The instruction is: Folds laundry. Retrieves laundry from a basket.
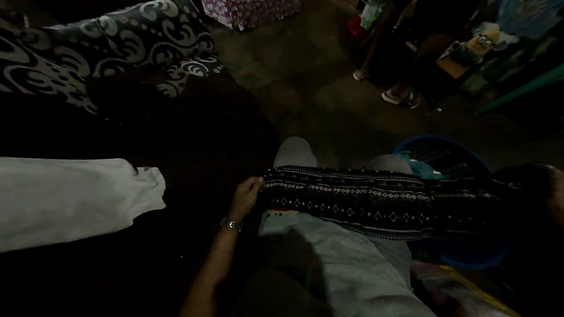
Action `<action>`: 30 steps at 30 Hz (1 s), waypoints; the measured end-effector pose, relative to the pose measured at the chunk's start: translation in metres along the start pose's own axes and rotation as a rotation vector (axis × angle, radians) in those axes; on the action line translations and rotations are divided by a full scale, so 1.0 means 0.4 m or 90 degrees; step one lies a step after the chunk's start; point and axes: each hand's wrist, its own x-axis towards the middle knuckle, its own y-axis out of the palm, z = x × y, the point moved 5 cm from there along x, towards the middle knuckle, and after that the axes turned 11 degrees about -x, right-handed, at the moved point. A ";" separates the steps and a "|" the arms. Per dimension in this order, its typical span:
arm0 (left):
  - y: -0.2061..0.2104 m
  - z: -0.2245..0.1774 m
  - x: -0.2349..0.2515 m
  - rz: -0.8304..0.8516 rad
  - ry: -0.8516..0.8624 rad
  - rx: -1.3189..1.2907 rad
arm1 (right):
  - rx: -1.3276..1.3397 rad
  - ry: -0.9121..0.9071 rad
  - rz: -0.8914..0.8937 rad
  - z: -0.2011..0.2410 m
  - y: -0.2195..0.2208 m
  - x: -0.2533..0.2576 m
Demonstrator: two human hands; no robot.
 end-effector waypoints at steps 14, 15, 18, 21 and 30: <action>0.052 -0.039 -0.030 -0.078 0.145 0.239 | -0.111 -0.385 0.191 0.238 0.326 -0.147; 0.058 -0.044 -0.034 -0.056 0.147 0.259 | -0.123 -0.382 0.206 0.242 0.347 -0.152; 0.075 -0.055 -0.032 0.031 0.145 0.289 | -0.144 -0.364 0.217 0.251 0.370 -0.154; 0.071 -0.066 -0.006 0.125 0.035 0.260 | -0.139 -0.351 0.208 0.246 0.368 -0.155; 0.003 -0.048 0.030 0.116 -0.071 0.047 | -0.116 -0.322 0.169 0.230 0.373 -0.161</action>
